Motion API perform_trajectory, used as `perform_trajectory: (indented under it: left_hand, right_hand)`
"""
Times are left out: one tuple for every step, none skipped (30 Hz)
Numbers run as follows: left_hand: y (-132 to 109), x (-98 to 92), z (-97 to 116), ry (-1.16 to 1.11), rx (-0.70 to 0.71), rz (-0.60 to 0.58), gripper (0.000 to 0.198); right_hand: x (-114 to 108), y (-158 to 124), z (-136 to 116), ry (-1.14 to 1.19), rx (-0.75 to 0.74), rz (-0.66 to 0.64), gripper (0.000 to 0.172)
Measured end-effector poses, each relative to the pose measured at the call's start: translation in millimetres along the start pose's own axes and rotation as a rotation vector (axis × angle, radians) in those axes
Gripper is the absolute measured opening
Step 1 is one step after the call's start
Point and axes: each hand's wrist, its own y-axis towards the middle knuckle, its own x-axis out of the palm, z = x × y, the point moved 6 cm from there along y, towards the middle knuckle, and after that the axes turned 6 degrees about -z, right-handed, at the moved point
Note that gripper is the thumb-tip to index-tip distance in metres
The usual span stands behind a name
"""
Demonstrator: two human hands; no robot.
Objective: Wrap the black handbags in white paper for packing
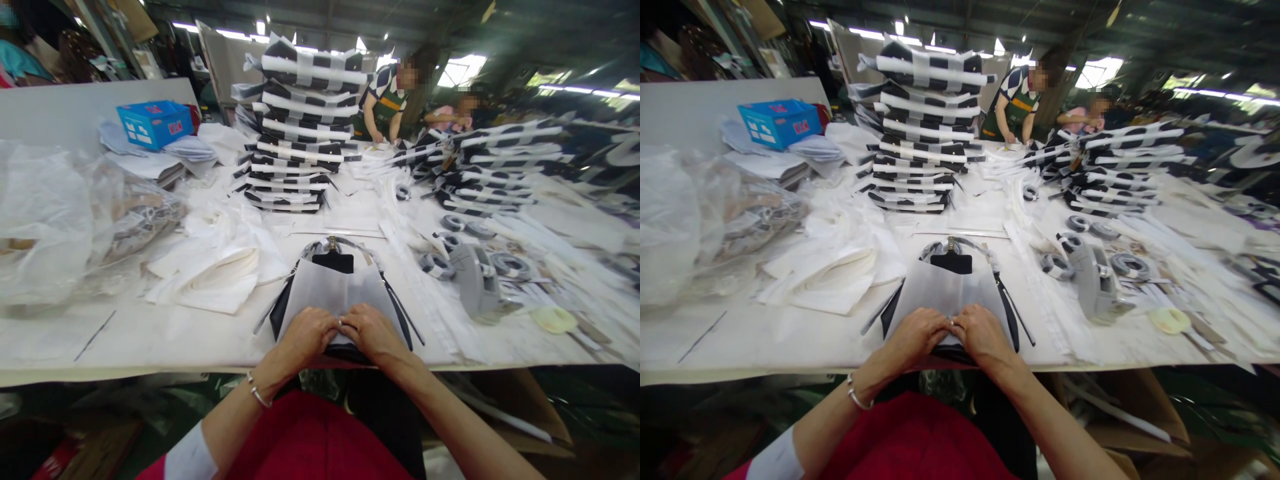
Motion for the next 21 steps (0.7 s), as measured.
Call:
perform_trajectory:
  left_hand:
    - [0, -1.4, 0, -0.016, -0.013, -0.002, 0.008]
    - [1, -3.4, 0, -0.042, -0.031, 0.003, 0.008]
    - [1, -6.0, 0, -0.075, -0.053, 0.016, 0.007]
    - [1, -8.8, 0, -0.113, -0.076, 0.031, 0.009]
    - [2, -11.6, -1, -0.152, -0.099, 0.045, 0.011]
    - [3, -14.1, -1, -0.188, -0.118, 0.052, 0.014]
    - [4, -15.9, -1, -0.223, -0.131, 0.049, 0.017]
    - [5, -17.0, -1, -0.253, -0.14, 0.036, 0.019]
    - [6, -17.5, 0, -0.272, -0.144, 0.015, 0.021]
    - [7, -17.4, 1, -0.274, -0.145, -0.008, 0.021]
    - [8, -17.0, 2, -0.258, -0.142, -0.029, 0.022]
    - [8, -16.4, 4, -0.228, -0.136, -0.045, 0.023]
    - [8, -15.6, 5, -0.188, -0.128, -0.058, 0.025]
    - [8, -14.8, 6, -0.146, -0.119, -0.067, 0.026]
    - [7, -14.2, 7, -0.11, -0.111, -0.074, 0.028]
    - [7, -14.1, 7, -0.087, -0.105, -0.078, 0.03]
    - [7, -14.6, 7, -0.078, -0.101, -0.082, 0.032]
    - [8, -16.0, 7, -0.082, -0.1, -0.086, 0.033]
    - [8, -17.8, 7, -0.098, -0.098, -0.096, 0.034]
    - [9, -20.1, 8, -0.118, -0.096, -0.106, 0.036]
    - [10, -22.6, 10, -0.133, -0.094, -0.119, 0.038]
  right_hand:
    - [1, 0, 0, -0.019, 0.015, -0.008, 0.031]
    - [2, 0, 0, -0.035, 0.03, -0.019, 0.029]
    - [3, 0, 0, -0.048, 0.045, -0.03, 0.028]
    - [4, 0, 0, -0.058, 0.055, -0.039, 0.027]
    - [4, 0, 0, -0.068, 0.061, -0.042, 0.026]
    - [4, -1, -1, -0.078, 0.062, -0.042, 0.026]
    - [3, -2, -3, -0.089, 0.062, -0.039, 0.026]
    - [3, -2, -3, -0.1, 0.063, -0.035, 0.027]
    - [3, -3, -4, -0.105, 0.063, -0.028, 0.027]
    - [3, -5, -5, -0.103, 0.062, -0.019, 0.027]
    - [4, -6, -4, -0.092, 0.063, -0.007, 0.026]
    - [4, -8, -4, -0.068, 0.065, 0.014, 0.024]
    - [3, -10, -2, -0.031, 0.067, 0.043, 0.02]
    - [3, -11, 0, 0.015, 0.069, 0.077, 0.016]
    - [2, -13, 2, 0.065, 0.065, 0.111, 0.013]
    - [1, -14, 4, 0.116, 0.056, 0.141, 0.011]
    - [1, -15, 5, 0.161, 0.043, 0.164, 0.01]
    - [1, -16, 6, 0.195, 0.033, 0.176, 0.011]
    - [1, -15, 7, 0.217, 0.027, 0.176, 0.012]
    - [1, -14, 7, 0.221, 0.028, 0.164, 0.013]
    - [2, -13, 7, 0.207, 0.037, 0.142, 0.014]
